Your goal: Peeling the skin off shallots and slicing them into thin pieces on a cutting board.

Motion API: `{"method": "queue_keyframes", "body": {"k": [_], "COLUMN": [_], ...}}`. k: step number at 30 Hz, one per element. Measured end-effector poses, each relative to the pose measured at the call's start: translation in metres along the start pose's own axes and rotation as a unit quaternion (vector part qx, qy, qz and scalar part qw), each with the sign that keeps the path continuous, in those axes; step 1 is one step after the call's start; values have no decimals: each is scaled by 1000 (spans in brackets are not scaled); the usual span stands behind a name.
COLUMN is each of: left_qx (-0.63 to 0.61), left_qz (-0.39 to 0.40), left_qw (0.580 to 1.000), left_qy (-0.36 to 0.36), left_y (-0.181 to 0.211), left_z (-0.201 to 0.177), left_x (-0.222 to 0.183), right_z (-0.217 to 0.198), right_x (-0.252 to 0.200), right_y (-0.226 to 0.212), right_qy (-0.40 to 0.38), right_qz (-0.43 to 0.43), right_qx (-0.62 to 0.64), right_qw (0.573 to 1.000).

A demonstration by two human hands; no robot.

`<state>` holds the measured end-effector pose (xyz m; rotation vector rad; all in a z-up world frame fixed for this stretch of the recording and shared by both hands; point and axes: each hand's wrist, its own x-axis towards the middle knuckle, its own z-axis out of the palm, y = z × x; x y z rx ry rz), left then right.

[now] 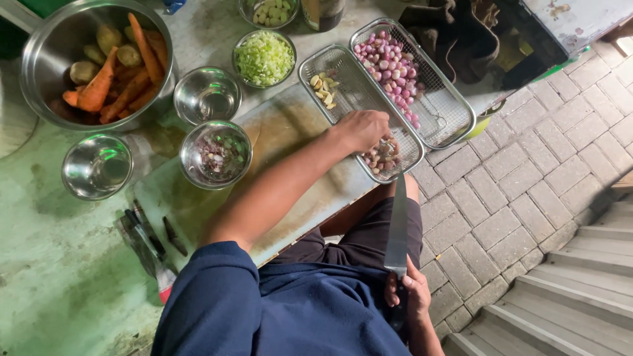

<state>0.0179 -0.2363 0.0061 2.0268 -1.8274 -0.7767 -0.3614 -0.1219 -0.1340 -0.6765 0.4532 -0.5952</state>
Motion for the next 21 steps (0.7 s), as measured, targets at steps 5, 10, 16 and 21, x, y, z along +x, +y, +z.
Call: {"method": "queue_keyframes", "body": {"k": [5,10,16,21], "left_qx": [-11,101,-54,-24], "left_qz": [-13,65,75,50], "left_qw": [999,992,996,998], "left_qy": [-41,-45,7,9], "left_y": [9,-6,-23,-17], "left_z": [-17,-17,-19,-21], "left_x": [-7,-3,-4,-10], "right_z": [-4,-5,-6,-3], "right_x": [-4,-2,-1,-2], "right_y": [3,2,2,0], "right_qy": [5,-24,-10,16], "right_qz": [-4,-9,-6,0], "right_qx": [10,13,13,-8], "right_qw": [1000,1000,1000,1000]}}
